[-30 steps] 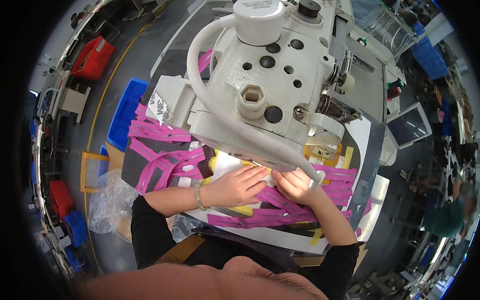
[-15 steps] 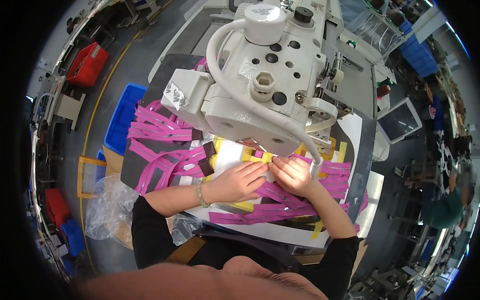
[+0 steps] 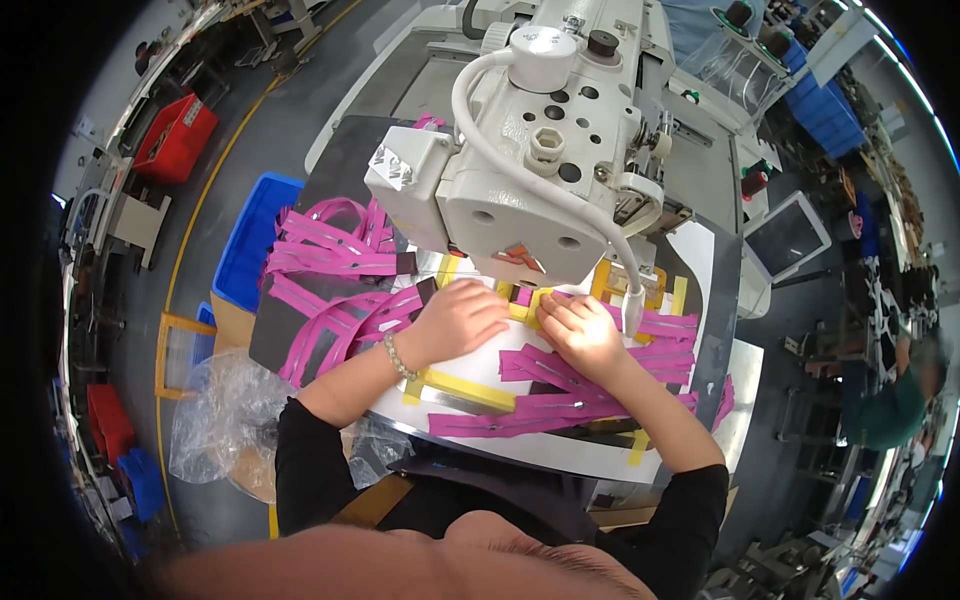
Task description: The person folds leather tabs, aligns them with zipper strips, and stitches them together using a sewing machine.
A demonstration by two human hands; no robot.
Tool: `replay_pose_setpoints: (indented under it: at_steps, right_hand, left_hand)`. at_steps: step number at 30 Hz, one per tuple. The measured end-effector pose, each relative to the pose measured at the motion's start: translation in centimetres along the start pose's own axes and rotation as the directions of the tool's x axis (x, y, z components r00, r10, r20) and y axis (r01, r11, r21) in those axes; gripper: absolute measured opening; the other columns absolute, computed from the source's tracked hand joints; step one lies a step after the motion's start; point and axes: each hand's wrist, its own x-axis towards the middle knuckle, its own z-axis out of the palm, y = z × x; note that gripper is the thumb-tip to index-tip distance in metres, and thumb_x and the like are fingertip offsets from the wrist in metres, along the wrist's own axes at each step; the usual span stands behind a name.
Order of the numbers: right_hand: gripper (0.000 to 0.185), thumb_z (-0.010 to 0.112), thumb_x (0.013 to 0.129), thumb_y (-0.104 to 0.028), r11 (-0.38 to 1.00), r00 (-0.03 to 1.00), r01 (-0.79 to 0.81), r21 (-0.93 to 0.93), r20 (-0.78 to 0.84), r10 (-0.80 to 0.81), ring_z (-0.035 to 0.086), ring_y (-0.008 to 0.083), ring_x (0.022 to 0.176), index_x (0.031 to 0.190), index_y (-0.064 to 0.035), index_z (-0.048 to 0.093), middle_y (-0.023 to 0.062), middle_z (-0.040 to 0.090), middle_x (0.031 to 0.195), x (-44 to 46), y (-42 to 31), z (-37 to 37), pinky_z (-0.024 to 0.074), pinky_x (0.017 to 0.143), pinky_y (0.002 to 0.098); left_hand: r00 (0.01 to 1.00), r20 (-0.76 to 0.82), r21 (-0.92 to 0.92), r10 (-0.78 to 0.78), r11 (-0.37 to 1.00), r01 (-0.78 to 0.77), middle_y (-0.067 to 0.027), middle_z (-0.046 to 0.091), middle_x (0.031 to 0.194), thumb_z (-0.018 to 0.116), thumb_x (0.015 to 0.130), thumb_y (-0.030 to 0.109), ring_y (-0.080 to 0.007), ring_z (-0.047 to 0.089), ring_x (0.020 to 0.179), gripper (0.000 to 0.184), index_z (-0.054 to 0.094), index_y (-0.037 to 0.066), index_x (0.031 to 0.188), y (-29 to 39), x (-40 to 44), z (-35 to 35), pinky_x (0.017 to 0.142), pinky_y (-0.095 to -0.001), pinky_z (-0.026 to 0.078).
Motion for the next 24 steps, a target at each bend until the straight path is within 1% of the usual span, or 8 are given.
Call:
replay_pose_setpoints:
  at_steps: [2, 3, 6, 8, 15, 18, 24]
  right_hand:
    - [0.030, 0.077, 0.069, -0.012, 1.000, 1.000, -0.010, -0.007, 0.010, 0.010, 0.066, 0.0190, 0.094, 0.096, -0.0025, 0.067, 0.0095, 0.068, 0.108, -0.1, -0.1, 0.0, 0.0498, 0.080, 0.0335]
    - [0.030, 0.077, 0.069, -0.012, 1.000, 1.000, -0.012, -0.013, -0.005, 0.012, 0.066, 0.0185, 0.093, 0.096, -0.0025, 0.067, 0.0096, 0.068, 0.108, -0.1, -0.2, 0.0, 0.0496, 0.080, 0.0334]
    - [0.030, 0.077, 0.069, -0.012, 0.999, 0.999, -0.016, -0.032, -0.050, 0.014, 0.067, 0.0177, 0.091, 0.096, -0.0025, 0.067, 0.0099, 0.069, 0.107, -0.2, -0.4, 0.4, 0.0493, 0.079, 0.0331]
    - [0.030, 0.077, 0.069, -0.012, 0.998, 0.997, -0.024, -0.054, -0.081, 0.019, 0.067, 0.0177, 0.090, 0.096, -0.0026, 0.067, 0.0104, 0.069, 0.107, -0.4, -0.5, 0.7, 0.0493, 0.079, 0.0330]
    - [0.030, 0.077, 0.069, -0.012, 1.000, 0.998, 0.003, 0.004, -0.056, -0.002, 0.067, 0.0179, 0.091, 0.096, -0.0026, 0.067, 0.0103, 0.069, 0.107, -0.5, 0.1, 0.7, 0.0493, 0.078, 0.0324]
    - [0.030, 0.077, 0.069, -0.012, 1.000, 0.997, 0.009, 0.003, -0.071, -0.009, 0.067, 0.0180, 0.091, 0.096, -0.0025, 0.067, 0.0101, 0.068, 0.107, -0.5, 0.2, 0.8, 0.0492, 0.079, 0.0327]
    - [0.031, 0.077, 0.069, -0.013, 1.000, 0.997, -0.002, 0.005, -0.081, 0.002, 0.068, 0.0181, 0.093, 0.097, -0.0025, 0.067, 0.0098, 0.068, 0.108, -0.8, 0.2, 1.0, 0.0489, 0.080, 0.0335]
  left_hand:
    - [0.998, -0.064, 0.070, -0.003, 0.997, 0.008, -0.0039, 0.068, 0.105, 0.071, 0.082, 0.023, -0.0192, 0.061, 0.103, 0.023, 0.068, 0.007, 0.099, -0.7, 0.5, -0.5, 0.092, -0.0368, 0.046]
    - [1.000, 0.009, 0.070, -0.024, 0.997, 0.024, -0.0032, 0.068, 0.114, 0.070, 0.083, 0.022, -0.0184, 0.060, 0.108, 0.027, 0.069, 0.009, 0.106, -1.1, 0.4, -0.4, 0.095, -0.0369, 0.043]
    - [0.998, 0.055, 0.062, 0.016, 0.998, -0.019, -0.0043, 0.066, 0.115, 0.069, 0.082, 0.022, -0.0183, 0.058, 0.113, 0.030, 0.067, 0.007, 0.109, -1.8, 0.3, -0.1, 0.099, -0.0378, 0.040]
    - [0.995, 0.097, 0.040, 0.037, 0.998, -0.041, -0.0034, 0.066, 0.117, 0.069, 0.082, 0.021, -0.0173, 0.057, 0.115, 0.032, 0.067, 0.008, 0.111, -2.2, 0.4, -0.1, 0.100, -0.0390, 0.038]
    - [0.986, 0.148, 0.082, 0.079, 0.992, -0.092, -0.0001, 0.064, 0.120, 0.066, 0.083, 0.021, -0.0139, 0.056, 0.117, 0.035, 0.065, 0.010, 0.116, -2.4, 0.6, -0.4, 0.102, -0.0404, 0.036]
    - [0.980, 0.156, 0.163, 0.124, 0.975, -0.149, 0.0013, 0.064, 0.121, 0.063, 0.084, 0.021, -0.0122, 0.057, 0.116, 0.034, 0.065, 0.011, 0.116, -2.1, 0.8, -0.9, 0.100, -0.0389, 0.037]
    - [0.980, 0.159, 0.152, 0.121, 0.978, -0.145, 0.0026, 0.063, 0.121, 0.061, 0.085, 0.022, -0.0107, 0.056, 0.116, 0.033, 0.065, 0.012, 0.117, -2.3, 0.8, -0.6, 0.094, -0.0360, 0.039]
